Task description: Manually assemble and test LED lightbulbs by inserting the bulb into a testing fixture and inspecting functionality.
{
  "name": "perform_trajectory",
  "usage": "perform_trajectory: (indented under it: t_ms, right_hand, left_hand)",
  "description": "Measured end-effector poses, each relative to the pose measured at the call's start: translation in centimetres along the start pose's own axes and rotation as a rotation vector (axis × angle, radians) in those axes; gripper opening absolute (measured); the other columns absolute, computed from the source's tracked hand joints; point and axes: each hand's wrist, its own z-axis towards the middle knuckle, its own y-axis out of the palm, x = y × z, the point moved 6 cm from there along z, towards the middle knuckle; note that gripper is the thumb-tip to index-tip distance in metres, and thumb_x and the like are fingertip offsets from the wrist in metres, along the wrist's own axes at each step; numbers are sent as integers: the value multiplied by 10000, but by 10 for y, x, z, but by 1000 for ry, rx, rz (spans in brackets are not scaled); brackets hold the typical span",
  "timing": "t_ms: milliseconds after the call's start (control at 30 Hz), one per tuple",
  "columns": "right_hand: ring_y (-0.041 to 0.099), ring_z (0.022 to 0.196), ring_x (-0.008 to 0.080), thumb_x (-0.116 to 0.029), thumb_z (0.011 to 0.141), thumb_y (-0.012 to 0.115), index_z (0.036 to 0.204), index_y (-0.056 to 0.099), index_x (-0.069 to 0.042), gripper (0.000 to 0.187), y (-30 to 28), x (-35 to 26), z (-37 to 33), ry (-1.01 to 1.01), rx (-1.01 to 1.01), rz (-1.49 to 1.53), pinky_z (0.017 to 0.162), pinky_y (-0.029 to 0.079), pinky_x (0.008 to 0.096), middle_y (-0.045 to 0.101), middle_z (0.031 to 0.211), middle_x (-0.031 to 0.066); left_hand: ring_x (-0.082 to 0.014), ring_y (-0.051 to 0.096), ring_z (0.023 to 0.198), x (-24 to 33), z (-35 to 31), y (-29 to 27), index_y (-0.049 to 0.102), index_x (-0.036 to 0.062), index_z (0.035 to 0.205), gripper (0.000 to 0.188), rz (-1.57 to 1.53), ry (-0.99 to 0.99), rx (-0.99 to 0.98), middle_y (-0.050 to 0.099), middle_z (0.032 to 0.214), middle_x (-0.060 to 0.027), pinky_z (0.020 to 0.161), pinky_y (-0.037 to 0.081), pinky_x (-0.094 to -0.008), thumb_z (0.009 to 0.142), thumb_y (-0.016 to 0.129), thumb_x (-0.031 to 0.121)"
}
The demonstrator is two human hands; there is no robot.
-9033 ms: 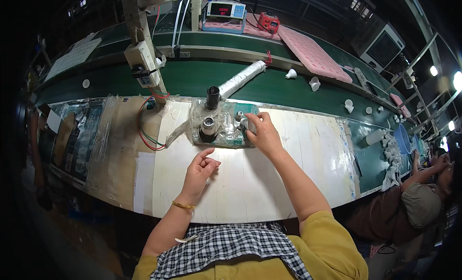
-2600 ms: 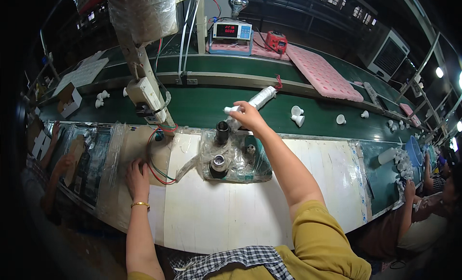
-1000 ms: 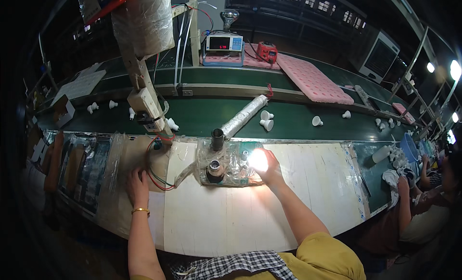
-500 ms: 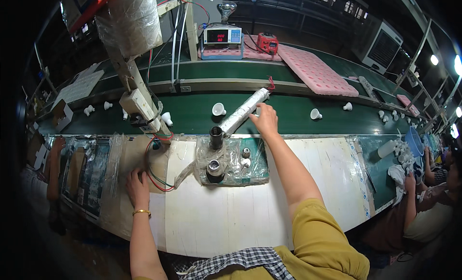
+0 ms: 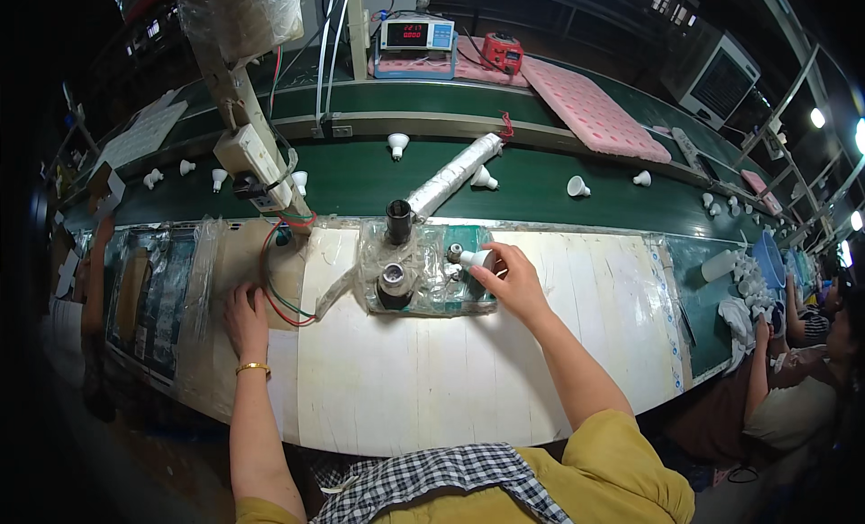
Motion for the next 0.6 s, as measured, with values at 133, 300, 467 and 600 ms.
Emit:
perform_trajectory:
  t_ms: [133, 300, 467, 600]
  right_hand:
    - [607, 850, 228, -334, 822, 720, 1154, 602, -19, 473, 6, 2, -3, 25, 38, -162, 759, 501, 325, 593, 962, 130]
    - [596, 872, 293, -385, 798, 721, 1079, 622, -14, 476, 3, -7, -4, -39, 97, -211, 817, 477, 372, 603, 973, 161]
    - [582, 960, 281, -409, 798, 706, 1028, 638, -31, 448, 8, -16, -5, 10, 44, -210, 843, 460, 374, 610, 999, 161]
    - [610, 921, 220, -275, 776, 773, 1002, 642, -31, 357, 8, -1, -5, 16, 87, -224, 806, 481, 334, 637, 968, 110]
  left_hand:
    - [-300, 524, 1148, 2, 0, 0, 599, 93, 1140, 312, -2, 9, -2, 574, 1220, -105, 957, 398, -434, 928, 546, 316]
    - [-303, 527, 1139, 6, -1, -2, 601, 92, 1130, 303, -23, 6, -2, 576, 1211, -104, 951, 400, -440, 927, 548, 311]
    - [-305, 532, 1126, -5, -3, -4, 601, 98, 1127, 295, -38, 25, 37, 572, 1212, -104, 947, 402, -447, 928, 546, 307]
    - [-304, 529, 1127, 5, -6, -5, 591, 98, 1133, 292, -23, 2, 8, 567, 1210, -111, 948, 400, -446, 930, 540, 301]
